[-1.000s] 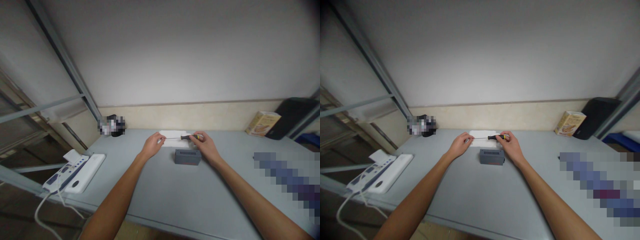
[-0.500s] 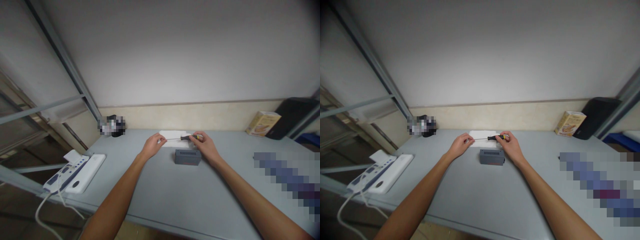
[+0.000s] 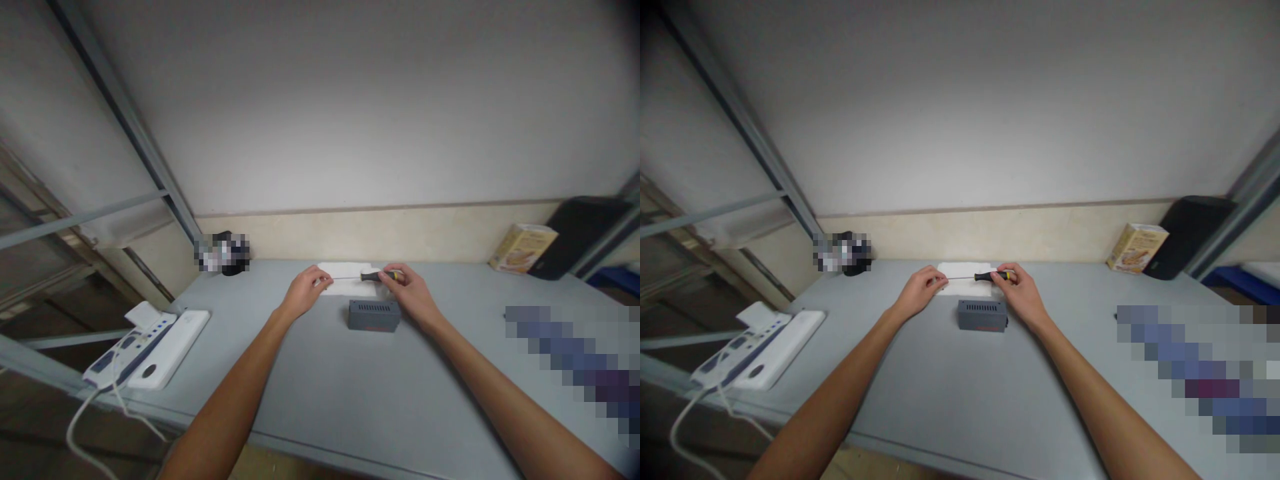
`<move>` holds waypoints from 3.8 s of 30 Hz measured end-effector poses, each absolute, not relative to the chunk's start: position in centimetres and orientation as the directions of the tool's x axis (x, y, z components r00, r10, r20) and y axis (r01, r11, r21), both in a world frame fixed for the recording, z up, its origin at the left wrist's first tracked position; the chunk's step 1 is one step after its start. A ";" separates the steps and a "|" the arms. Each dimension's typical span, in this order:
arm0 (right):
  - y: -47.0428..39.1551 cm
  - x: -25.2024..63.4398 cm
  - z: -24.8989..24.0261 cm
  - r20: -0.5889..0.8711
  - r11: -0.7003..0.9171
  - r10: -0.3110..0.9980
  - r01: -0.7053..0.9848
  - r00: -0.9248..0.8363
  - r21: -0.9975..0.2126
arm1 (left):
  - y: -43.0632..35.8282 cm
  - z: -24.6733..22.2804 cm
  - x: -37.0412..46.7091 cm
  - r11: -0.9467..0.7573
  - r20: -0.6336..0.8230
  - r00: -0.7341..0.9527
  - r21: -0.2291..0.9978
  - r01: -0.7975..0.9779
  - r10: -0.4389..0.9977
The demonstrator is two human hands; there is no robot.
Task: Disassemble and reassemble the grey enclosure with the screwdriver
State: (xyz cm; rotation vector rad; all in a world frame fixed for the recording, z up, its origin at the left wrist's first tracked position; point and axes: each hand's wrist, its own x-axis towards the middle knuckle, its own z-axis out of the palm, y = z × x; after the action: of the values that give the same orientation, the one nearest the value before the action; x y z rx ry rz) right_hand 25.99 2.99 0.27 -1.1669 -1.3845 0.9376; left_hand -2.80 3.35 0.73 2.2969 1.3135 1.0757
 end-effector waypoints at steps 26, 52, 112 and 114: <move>2.9 26.4 1.0 0.270 0.256 0.962 0.197 0.049 -0.946 | 3.5 0.5 -2.7 -0.578 0.473 0.335 0.620 0.531 0.815; 2.6 26.8 2.3 0.336 0.310 0.939 0.255 0.067 -0.916 | 3.0 1.3 -2.2 -0.583 0.467 0.350 0.618 0.528 0.812; -1.2 27.6 8.6 0.563 0.544 0.770 0.151 0.300 -0.825 | -1.7 3.2 2.8 -0.516 0.312 0.539 0.810 0.279 0.782; -1.1 27.9 8.6 0.576 0.554 0.758 0.164 0.305 -0.816 | -2.1 3.0 3.4 -0.495 0.295 0.528 0.820 0.288 0.796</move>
State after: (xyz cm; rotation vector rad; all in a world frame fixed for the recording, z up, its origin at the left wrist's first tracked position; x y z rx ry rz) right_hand 27.88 -1.12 8.57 -0.9395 -1.2268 0.4815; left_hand 3.36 -2.10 3.01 2.0354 0.8783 0.8852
